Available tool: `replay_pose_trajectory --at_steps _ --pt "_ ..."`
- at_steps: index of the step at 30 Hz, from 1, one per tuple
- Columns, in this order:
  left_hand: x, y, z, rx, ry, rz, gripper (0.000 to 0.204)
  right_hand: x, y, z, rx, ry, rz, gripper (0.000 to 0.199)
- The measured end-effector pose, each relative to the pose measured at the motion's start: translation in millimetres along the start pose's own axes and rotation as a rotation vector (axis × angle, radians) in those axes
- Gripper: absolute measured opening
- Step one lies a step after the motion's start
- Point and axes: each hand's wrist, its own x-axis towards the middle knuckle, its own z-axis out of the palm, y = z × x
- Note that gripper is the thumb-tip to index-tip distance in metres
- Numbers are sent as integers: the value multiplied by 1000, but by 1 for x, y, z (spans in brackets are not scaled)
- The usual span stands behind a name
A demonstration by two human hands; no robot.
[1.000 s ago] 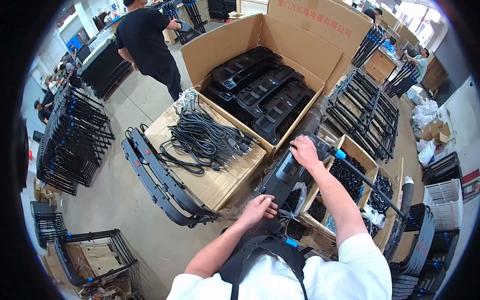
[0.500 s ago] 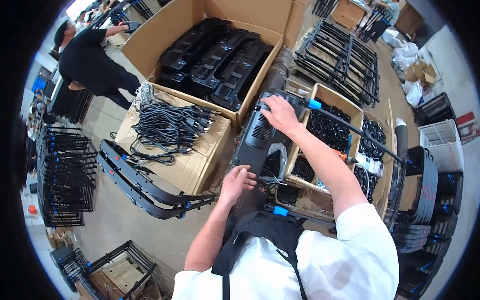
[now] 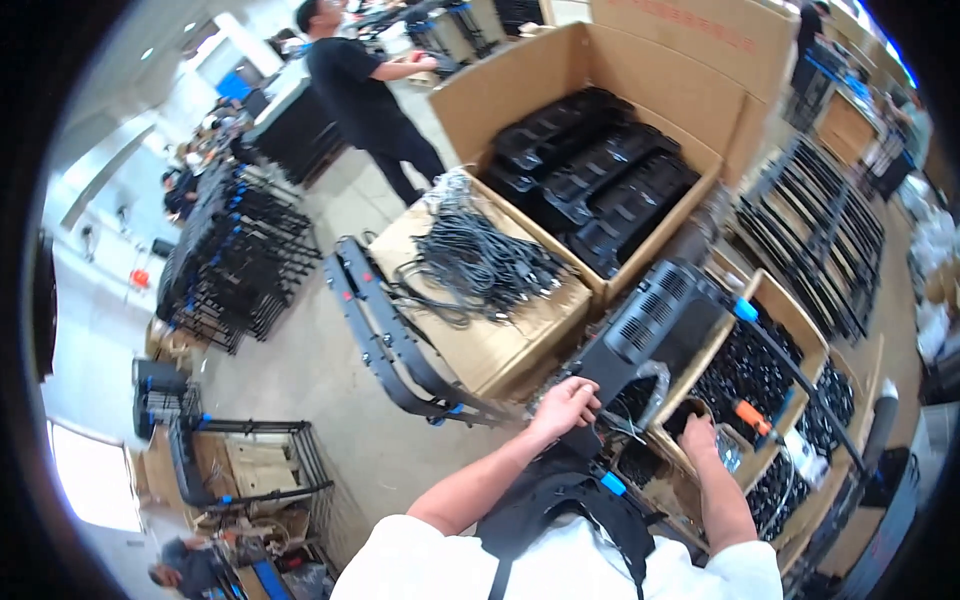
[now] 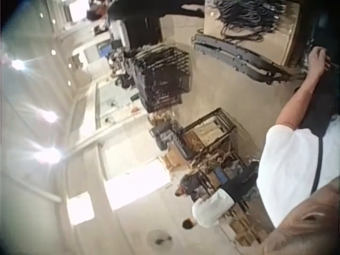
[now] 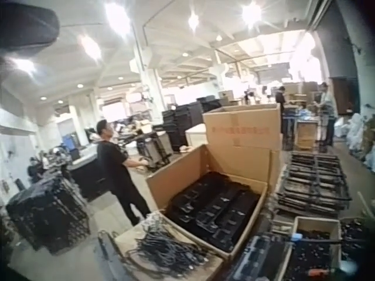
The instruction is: Assemble the housing and internal components of a leaf blower using an electric screwdriver and manual wiring.
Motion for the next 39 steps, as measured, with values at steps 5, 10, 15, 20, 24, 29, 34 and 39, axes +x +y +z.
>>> replay_pose_trajectory --at_steps 5,10,15,20,24,29,34,39 --pt "-5 7 -1 25 36 9 32 17 15 26 -85 38 -105 70" --pt "-8 1 -2 22 76 44 32 23 8 27 -94 71 -152 39" --pt "-7 -9 0 -94 74 63 30 38 23 38 -190 -2 -229 35" --pt "-16 -3 19 -162 14 74 28 32 23 29 -137 59 -237 24" --pt "-13 -6 38 -160 -114 44 29 28 23 23 -38 163 -235 20" --pt "2 -11 65 -205 -284 -74 31 24 23 10 113 157 -88 21" --pt "36 -31 101 -363 -432 -228 37 0 27 -18 344 200 8 24" --pt "43 -34 160 -545 -377 -416 47 -99 -32 -133 883 248 137 23"
